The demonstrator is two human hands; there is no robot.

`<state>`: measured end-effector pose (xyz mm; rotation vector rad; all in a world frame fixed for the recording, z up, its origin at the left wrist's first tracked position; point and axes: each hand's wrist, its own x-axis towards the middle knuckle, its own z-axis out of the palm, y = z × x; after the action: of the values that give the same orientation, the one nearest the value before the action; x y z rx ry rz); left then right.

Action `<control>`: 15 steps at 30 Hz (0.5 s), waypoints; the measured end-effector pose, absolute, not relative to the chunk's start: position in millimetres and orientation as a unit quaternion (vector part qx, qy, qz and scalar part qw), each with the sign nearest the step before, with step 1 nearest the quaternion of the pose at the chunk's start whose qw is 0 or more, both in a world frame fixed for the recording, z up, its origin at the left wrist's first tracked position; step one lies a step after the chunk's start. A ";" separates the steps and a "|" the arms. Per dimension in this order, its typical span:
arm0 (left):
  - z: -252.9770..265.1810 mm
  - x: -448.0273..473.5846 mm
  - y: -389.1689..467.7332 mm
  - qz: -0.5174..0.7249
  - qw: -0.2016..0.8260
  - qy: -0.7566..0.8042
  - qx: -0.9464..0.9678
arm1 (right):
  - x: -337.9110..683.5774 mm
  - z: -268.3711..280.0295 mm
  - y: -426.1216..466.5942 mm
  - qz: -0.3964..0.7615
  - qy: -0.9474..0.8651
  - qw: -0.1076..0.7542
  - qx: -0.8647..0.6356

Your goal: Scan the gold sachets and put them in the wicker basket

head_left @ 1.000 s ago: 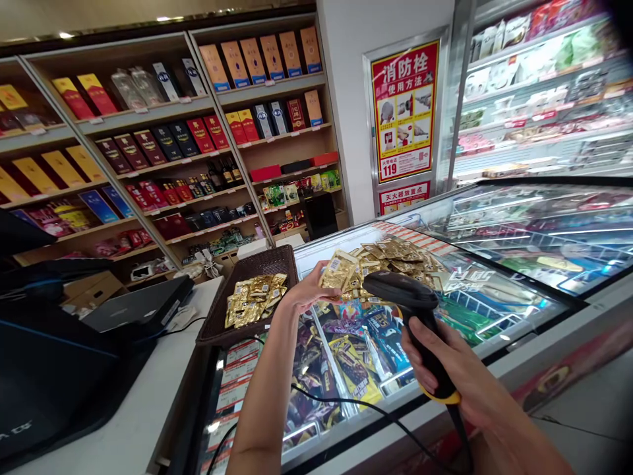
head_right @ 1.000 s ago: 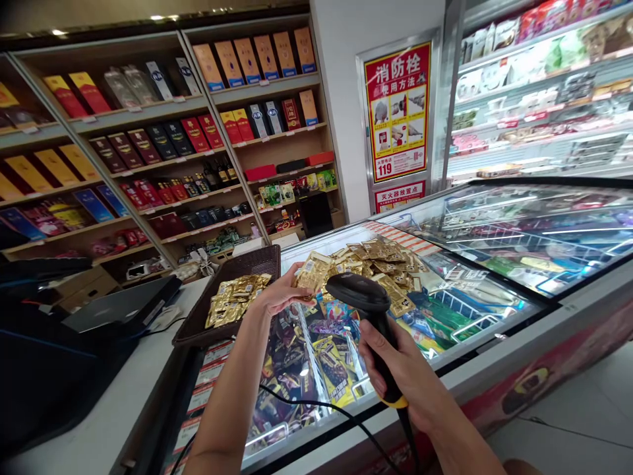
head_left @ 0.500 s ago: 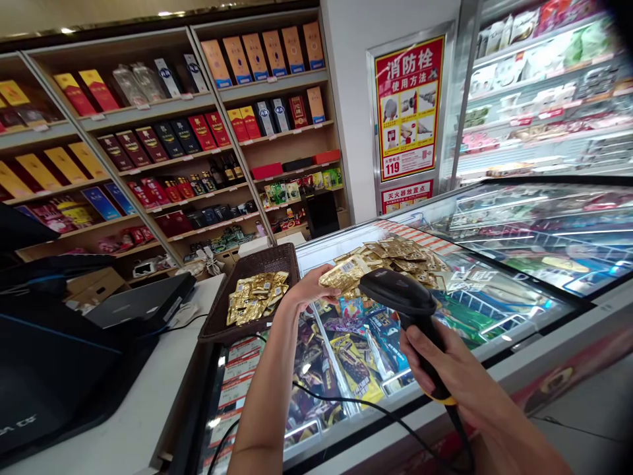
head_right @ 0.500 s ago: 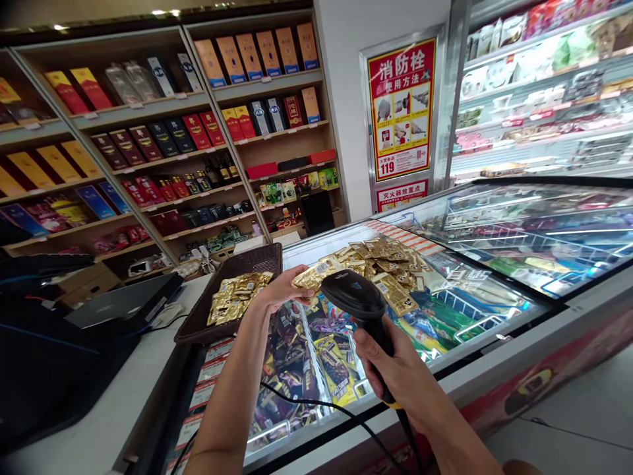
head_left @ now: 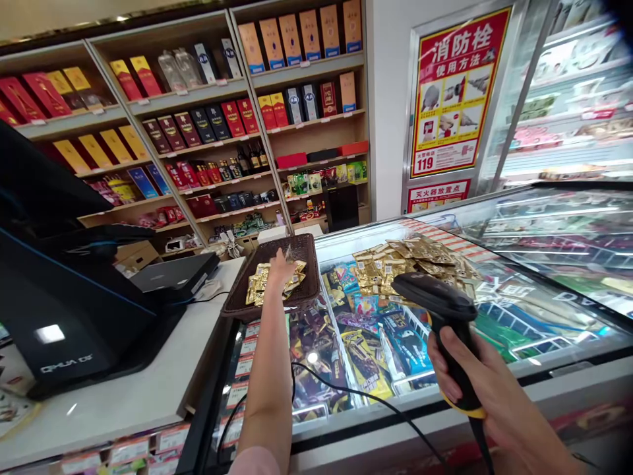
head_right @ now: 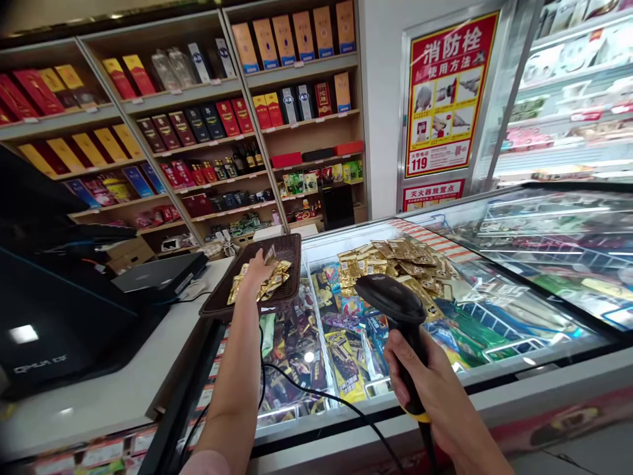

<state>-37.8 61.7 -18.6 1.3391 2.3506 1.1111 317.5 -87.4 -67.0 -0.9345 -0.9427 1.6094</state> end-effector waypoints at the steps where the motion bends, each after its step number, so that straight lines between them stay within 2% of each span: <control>1: -18.7 -34.7 63.4 0.361 0.078 0.813 0.450 | 317.8 -66.7 -87.5 0.666 -0.388 0.507 -0.385; 4: -22.8 -8.9 72.0 0.309 0.002 0.798 0.517 | 321.1 -64.8 -87.7 0.661 -0.380 0.523 -0.381; 7: -37.5 36.8 80.1 0.287 -0.009 0.705 0.649 | 328.7 -62.5 -87.7 0.646 -0.377 0.540 -0.387; 12: -80.0 111.6 75.7 0.248 0.111 0.500 0.822 | 345.4 -59.7 -88.4 0.625 -0.370 0.561 -0.398; 15: -103.8 131.2 70.9 0.207 0.164 0.462 0.847 | 353.4 -60.4 -89.7 0.625 -0.363 0.568 -0.395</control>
<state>131.2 70.9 -103.8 2.4133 1.3183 0.5896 353.4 -89.7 -60.4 -0.9269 -0.8527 1.4671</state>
